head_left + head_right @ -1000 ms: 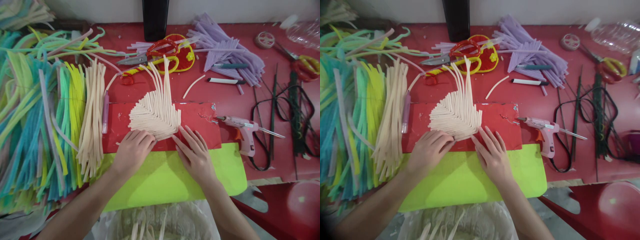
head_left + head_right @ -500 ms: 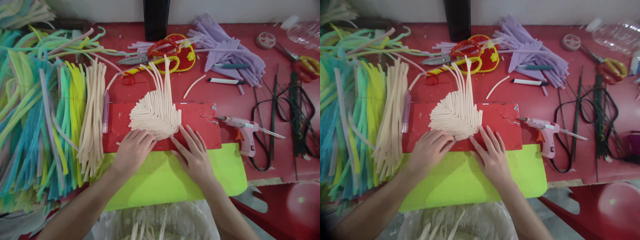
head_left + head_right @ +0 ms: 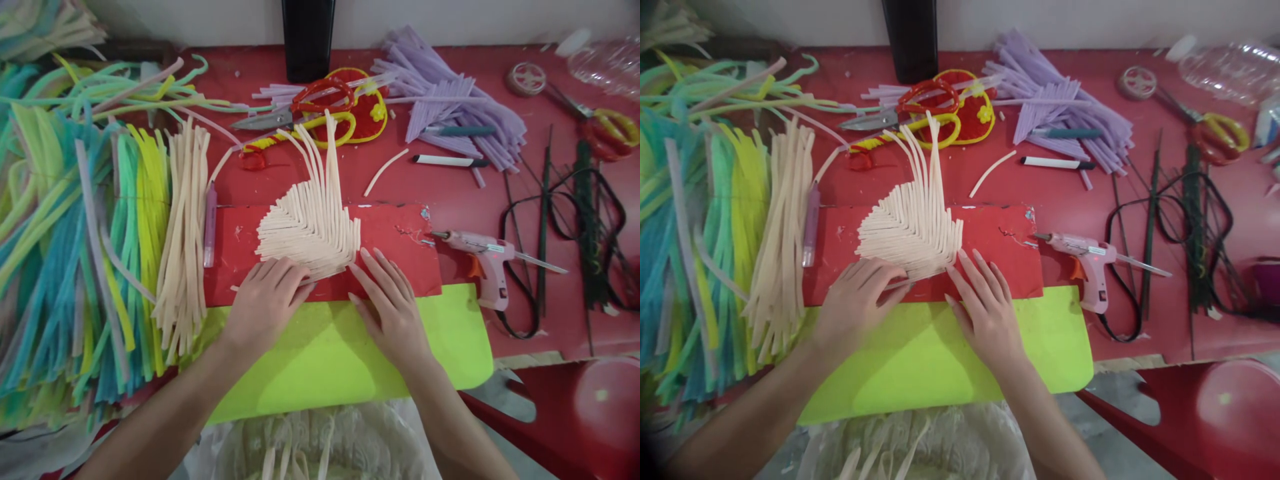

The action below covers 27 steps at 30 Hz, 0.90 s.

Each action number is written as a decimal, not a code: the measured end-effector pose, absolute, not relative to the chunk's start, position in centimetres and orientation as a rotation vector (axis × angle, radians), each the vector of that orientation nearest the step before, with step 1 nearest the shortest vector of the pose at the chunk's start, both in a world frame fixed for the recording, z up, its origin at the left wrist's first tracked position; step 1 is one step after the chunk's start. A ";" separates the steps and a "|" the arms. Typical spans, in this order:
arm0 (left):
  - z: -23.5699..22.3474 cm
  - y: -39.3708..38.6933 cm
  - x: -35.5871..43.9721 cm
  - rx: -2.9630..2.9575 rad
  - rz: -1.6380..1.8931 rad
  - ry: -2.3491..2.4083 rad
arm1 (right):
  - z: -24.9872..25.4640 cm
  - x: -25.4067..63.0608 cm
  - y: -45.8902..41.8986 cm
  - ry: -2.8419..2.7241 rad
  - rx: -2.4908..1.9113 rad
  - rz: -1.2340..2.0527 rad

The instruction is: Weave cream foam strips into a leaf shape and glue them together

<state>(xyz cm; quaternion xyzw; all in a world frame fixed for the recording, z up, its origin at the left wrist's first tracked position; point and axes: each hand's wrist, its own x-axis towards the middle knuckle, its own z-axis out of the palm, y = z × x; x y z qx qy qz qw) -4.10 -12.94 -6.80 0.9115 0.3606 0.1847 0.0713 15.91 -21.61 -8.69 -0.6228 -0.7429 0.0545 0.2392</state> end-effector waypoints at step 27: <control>-7.0 -12.7 -2.8 2.805 0.576 1.022 | -9.3 15.7 -21.1 -2.012 -1.810 0.154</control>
